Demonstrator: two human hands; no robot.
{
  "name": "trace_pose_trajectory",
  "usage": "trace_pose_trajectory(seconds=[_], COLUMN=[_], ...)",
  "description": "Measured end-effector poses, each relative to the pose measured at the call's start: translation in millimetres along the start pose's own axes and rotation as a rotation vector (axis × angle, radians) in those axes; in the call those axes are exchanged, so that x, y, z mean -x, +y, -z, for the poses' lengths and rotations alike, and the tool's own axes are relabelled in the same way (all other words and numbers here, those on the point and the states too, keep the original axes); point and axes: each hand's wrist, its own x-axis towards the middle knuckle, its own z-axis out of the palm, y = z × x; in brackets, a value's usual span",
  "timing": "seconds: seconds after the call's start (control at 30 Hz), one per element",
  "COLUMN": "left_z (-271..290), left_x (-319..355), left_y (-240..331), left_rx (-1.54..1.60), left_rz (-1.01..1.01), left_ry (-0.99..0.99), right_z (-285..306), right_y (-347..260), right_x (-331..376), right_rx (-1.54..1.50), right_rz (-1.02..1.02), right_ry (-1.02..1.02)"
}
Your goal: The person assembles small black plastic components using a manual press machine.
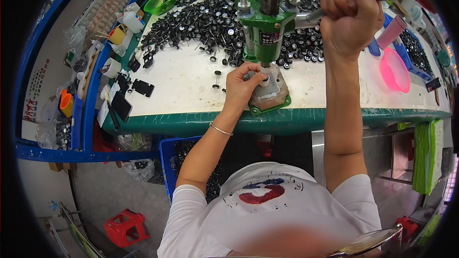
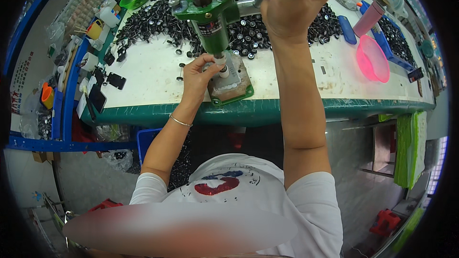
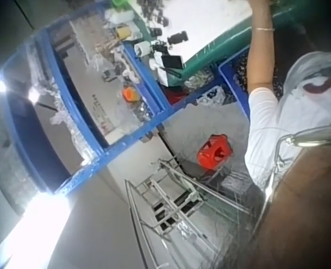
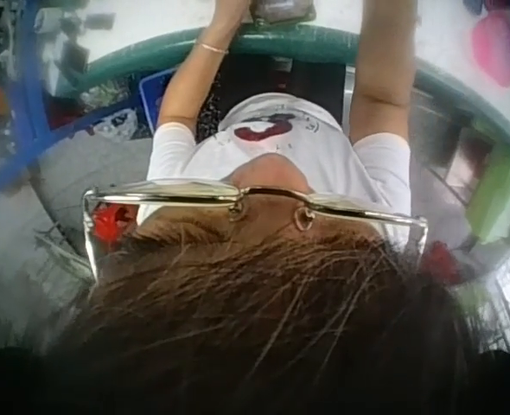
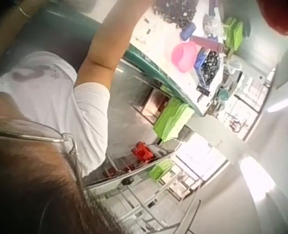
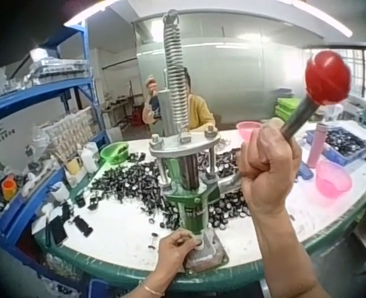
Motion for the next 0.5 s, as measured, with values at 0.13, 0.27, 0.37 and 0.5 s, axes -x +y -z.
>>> trace_pose_trajectory(seconds=[0.13, 0.27, 0.37, 0.5], left_z=[-2, -2, -2, 10], left_x=[3, 3, 3, -5], left_y=[1, 8, 12, 12], left_rx=[0.079, 0.105, 0.067, -0.114], left_rz=[0.09, 0.124, 0.117, 0.024], left_ry=[0.008, 0.018, -0.005, 0.024], right_z=[-12, 4, 15, 5], right_y=[0, 3, 24, 53], right_x=[1, -14, -42, -65], right_rx=[0.116, 0.118, -0.261, 0.363], right_rz=[0.038, -0.07, -0.339, -0.533], right_ry=[0.182, 0.093, -0.027, 0.108])
